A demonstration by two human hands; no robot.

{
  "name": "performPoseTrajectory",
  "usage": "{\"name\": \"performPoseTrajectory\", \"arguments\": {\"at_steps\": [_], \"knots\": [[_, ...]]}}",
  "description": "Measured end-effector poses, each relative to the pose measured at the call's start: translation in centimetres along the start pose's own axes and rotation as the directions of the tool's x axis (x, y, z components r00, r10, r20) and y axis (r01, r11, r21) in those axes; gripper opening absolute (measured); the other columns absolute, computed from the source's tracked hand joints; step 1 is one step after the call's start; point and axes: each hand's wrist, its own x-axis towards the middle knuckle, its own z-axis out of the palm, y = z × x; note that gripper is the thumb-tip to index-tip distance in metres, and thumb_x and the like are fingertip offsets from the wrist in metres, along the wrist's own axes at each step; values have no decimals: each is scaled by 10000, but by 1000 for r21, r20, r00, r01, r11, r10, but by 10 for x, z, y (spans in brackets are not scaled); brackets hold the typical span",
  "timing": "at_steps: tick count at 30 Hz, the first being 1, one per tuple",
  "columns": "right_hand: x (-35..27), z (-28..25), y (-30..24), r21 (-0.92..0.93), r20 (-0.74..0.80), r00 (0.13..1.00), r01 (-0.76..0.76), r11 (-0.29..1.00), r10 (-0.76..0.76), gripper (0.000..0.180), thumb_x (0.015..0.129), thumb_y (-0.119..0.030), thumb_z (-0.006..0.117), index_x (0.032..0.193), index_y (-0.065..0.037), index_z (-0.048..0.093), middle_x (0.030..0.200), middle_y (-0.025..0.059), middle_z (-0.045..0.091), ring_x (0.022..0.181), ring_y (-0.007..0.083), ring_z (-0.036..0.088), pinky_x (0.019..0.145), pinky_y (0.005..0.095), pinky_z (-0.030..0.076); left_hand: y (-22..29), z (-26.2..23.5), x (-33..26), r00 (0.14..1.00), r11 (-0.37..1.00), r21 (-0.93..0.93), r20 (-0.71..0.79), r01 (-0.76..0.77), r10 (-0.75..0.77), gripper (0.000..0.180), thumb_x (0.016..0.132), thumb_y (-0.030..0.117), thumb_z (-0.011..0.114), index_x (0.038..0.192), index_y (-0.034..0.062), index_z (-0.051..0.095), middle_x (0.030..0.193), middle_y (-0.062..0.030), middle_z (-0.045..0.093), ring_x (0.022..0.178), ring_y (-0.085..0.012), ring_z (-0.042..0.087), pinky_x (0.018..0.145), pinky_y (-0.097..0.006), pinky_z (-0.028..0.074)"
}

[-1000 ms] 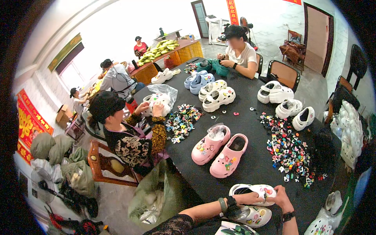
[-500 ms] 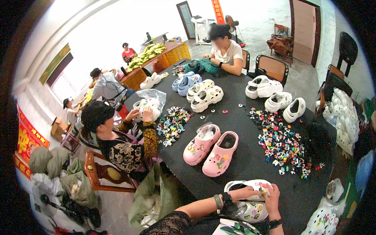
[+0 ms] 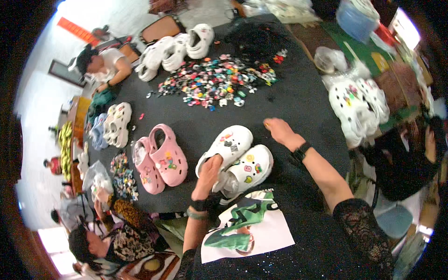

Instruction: The recorder and other workers attach decorative charms to shoes and pack them into plastic bags at a communal work table.

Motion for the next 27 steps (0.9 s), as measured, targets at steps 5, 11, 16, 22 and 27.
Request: {"name": "performPoseTrajectory", "arguments": {"at_steps": [5,11,16,22,27], "knots": [[-1,-18,-31,368,-308,944,5,930,117,231,862,-233,528,1003,-59,581,958,161,597,897,329,578,726,386,470,6,-37,-40,894,924,-260,-278,281,-350,151,902,63,504,982,-9,610,895,-50,646,771,-101,558,708,-252,438],[-35,-31,-51,-67,773,516,-511,857,369,646,811,-493,578,1212,0,460,1039,196,597,921,263,605,654,332,533,-30,-36,-49,812,792,-285,-71,540,-579,546,860,185,600,1314,-22,378,1211,-127,495,1072,-169,482,885,-302,400],[-53,-24,-43,285,763,618,-584,760,189,729,768,-420,672,1281,9,381,1151,174,542,955,227,585,638,323,554,-31,-7,-48,849,631,-698,-61,339,-524,624,827,46,510,1392,24,245,1240,-124,454,1094,-180,468,933,-285,383],[-9,-46,-28,361,713,694,-489,794,103,538,784,-326,677,1196,-41,483,1024,70,590,877,150,569,644,286,505,-10,5,-40,754,388,-781,155,490,-639,732,770,137,539,1420,83,206,1066,-48,517,750,-106,542,609,-227,453],[47,-61,-1,360,585,803,-387,849,118,347,825,-271,621,1076,-34,591,916,26,614,813,95,547,665,268,469,1,39,-42,820,366,-819,202,441,-536,725,787,158,586,1411,62,229,970,-13,477,797,-107,504,634,-274,466]]}}
